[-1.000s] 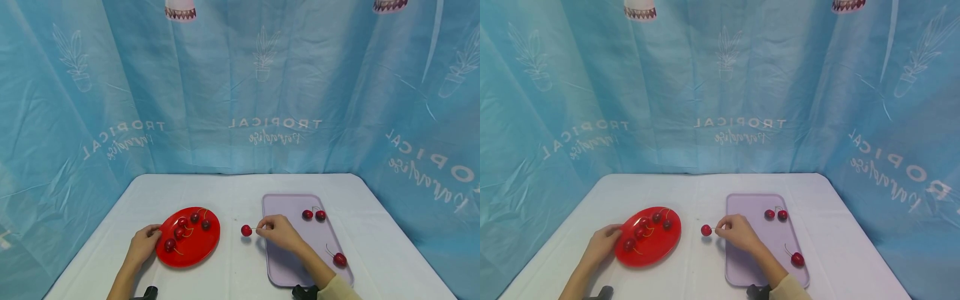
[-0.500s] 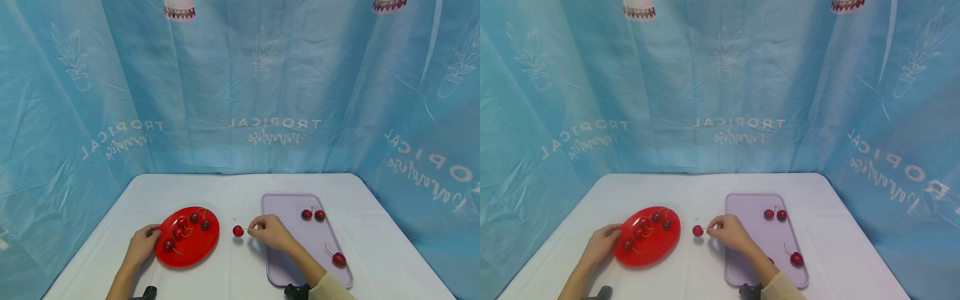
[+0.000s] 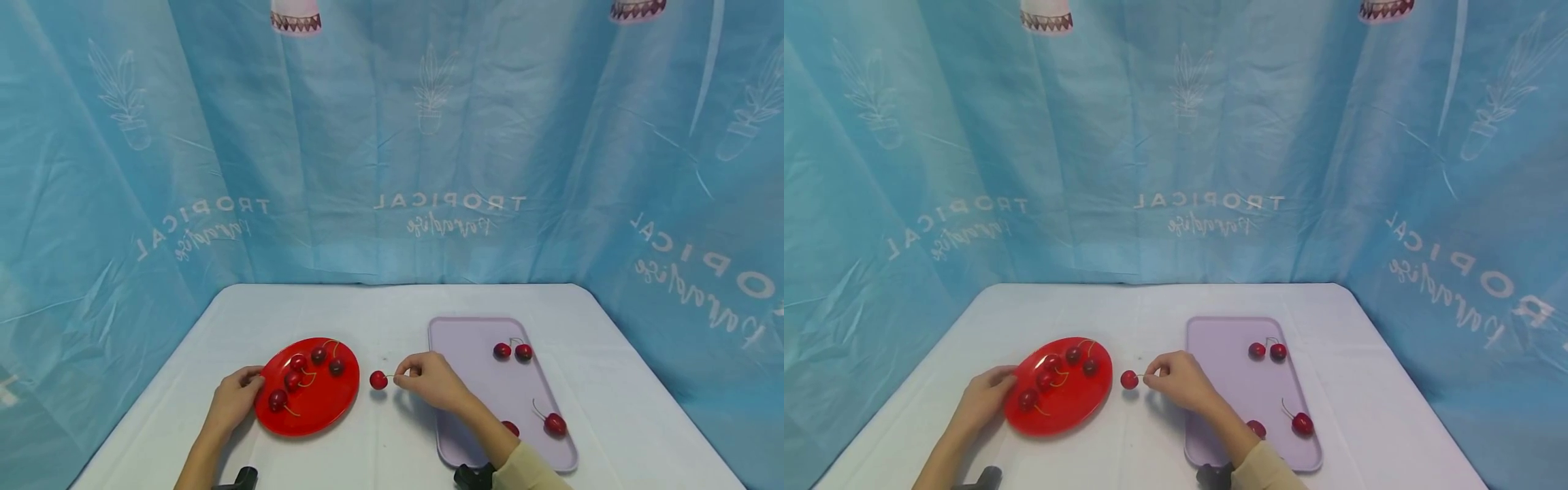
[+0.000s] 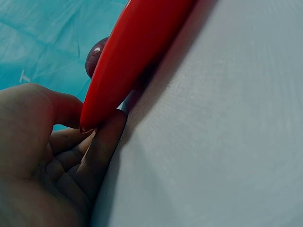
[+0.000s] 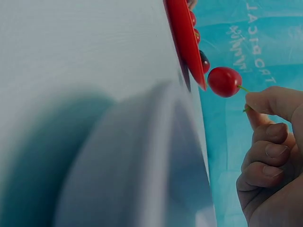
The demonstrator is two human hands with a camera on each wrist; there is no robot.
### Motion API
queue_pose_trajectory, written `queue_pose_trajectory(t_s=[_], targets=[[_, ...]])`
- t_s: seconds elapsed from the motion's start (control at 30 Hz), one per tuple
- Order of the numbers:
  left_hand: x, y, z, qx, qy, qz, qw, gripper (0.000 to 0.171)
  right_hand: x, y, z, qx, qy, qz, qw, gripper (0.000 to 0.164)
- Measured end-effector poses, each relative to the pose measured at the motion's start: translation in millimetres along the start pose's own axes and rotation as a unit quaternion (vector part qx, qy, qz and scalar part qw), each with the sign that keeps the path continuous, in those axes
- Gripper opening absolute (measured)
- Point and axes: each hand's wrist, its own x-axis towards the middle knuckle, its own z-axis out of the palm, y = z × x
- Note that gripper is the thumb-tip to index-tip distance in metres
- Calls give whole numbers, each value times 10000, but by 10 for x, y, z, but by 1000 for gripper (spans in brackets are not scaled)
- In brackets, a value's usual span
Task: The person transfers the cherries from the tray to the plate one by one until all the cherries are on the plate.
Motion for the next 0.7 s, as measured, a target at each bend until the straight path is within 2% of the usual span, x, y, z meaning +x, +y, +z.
queue_pose_trajectory(t_s=[0.7], targets=[[-17, 29, -5, -30, -35, -56, 10000, 40, 164, -152, 252, -7, -87, -115, 9999, 6]])
